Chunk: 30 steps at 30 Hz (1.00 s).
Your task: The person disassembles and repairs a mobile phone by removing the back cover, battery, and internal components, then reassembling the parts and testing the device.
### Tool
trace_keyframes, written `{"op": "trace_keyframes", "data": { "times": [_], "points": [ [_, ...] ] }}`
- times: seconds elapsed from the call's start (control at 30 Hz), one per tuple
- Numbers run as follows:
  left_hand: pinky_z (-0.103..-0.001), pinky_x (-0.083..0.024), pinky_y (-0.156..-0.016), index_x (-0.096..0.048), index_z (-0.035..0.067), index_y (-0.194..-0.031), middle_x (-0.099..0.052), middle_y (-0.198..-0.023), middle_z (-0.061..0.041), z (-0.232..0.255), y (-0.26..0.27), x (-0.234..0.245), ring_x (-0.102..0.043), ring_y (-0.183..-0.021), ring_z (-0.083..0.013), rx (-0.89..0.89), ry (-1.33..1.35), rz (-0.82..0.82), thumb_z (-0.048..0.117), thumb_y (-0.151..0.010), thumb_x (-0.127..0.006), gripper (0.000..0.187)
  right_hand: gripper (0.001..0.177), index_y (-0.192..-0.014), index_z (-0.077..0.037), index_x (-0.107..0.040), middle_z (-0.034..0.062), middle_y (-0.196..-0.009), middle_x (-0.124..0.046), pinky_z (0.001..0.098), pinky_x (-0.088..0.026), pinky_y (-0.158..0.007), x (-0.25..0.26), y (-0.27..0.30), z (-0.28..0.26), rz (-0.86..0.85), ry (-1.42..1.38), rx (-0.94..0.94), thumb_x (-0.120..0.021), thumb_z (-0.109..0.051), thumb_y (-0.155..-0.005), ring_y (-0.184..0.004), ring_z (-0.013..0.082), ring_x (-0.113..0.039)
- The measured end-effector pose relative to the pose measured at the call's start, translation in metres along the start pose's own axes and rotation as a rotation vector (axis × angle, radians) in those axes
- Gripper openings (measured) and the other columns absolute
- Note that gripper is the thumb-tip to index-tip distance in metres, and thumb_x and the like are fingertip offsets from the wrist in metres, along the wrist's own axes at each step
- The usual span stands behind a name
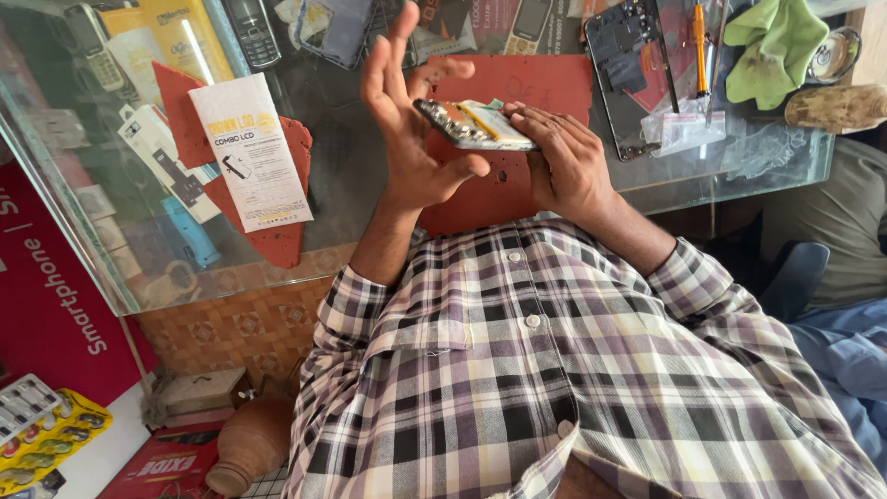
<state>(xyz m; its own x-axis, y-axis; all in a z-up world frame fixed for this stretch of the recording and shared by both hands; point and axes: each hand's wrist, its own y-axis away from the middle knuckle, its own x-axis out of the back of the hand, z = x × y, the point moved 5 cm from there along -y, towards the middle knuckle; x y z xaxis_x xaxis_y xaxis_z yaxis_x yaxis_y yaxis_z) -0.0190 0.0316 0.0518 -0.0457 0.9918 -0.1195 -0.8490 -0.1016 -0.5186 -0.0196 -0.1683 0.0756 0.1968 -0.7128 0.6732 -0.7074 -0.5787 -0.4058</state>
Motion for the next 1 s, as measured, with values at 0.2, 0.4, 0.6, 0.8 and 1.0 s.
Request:
{"op": "trace_keyframes", "data": {
  "times": [0.2, 0.4, 0.6, 0.8, 1.0],
  "points": [
    [-0.041, -0.059, -0.119, -0.004, 0.022, -0.167, -0.029, -0.166, -0.012, -0.033, 0.014, -0.018, -0.056, -0.139, -0.0220, 0.258, 0.093, -0.123, 0.053, -0.072, -0.096, 0.136, 0.037, -0.132, 0.006, -0.058, 0.0195, -0.124, -0.074, 0.0362, -0.058, -0.075, 0.000, 0.008, 0.003, 0.062, -0.067, -0.122, -0.069, 0.010, -0.097, -0.088, 0.0279, -0.074],
    [-0.041, -0.054, -0.120, -0.025, 0.018, -0.165, -0.055, -0.148, -0.012, -0.042, 0.014, -0.030, -0.062, -0.135, -0.0208, 0.334, 0.371, -0.171, 0.018, -0.087, -0.097, 0.105, 0.038, -0.132, 0.008, -0.058, 0.0147, -0.087, -0.068, 0.0377, -0.054, -0.065, -0.005, 0.018, 0.006, 0.074, -0.032, -0.185, -0.069, 0.008, -0.096, -0.073, 0.0290, -0.071],
    [-0.037, -0.062, -0.108, -0.032, 0.014, -0.157, -0.061, -0.132, -0.011, -0.048, 0.009, -0.033, -0.070, -0.122, -0.0219, 0.376, 0.527, -0.144, 0.001, -0.090, -0.091, 0.090, 0.037, -0.132, 0.008, -0.059, 0.0158, -0.090, -0.070, 0.0384, -0.056, -0.066, -0.001, 0.015, 0.000, 0.063, -0.036, -0.167, -0.069, 0.007, -0.097, -0.076, 0.0303, -0.073],
    [-0.039, -0.061, -0.108, -0.034, 0.013, -0.153, -0.059, -0.129, -0.009, -0.047, 0.014, -0.031, -0.069, -0.115, -0.0211, 0.403, 0.608, -0.083, -0.004, -0.093, -0.087, 0.082, 0.039, -0.134, 0.007, -0.058, 0.0198, -0.105, -0.072, 0.0393, -0.059, -0.072, 0.001, 0.008, -0.009, 0.055, -0.002, -0.097, -0.069, 0.005, -0.097, -0.087, 0.0328, -0.075],
    [-0.042, -0.063, -0.101, -0.037, 0.012, -0.150, -0.060, -0.119, -0.008, -0.047, 0.015, -0.031, -0.070, -0.106, -0.0192, 0.389, 0.654, -0.058, -0.007, -0.095, -0.082, 0.074, 0.035, -0.130, 0.009, -0.059, 0.0191, -0.094, -0.071, 0.0388, -0.055, -0.066, 0.001, 0.005, -0.012, 0.005, -0.058, -0.132, -0.071, 0.004, -0.097, -0.077, 0.0314, -0.072]
  ]
}}
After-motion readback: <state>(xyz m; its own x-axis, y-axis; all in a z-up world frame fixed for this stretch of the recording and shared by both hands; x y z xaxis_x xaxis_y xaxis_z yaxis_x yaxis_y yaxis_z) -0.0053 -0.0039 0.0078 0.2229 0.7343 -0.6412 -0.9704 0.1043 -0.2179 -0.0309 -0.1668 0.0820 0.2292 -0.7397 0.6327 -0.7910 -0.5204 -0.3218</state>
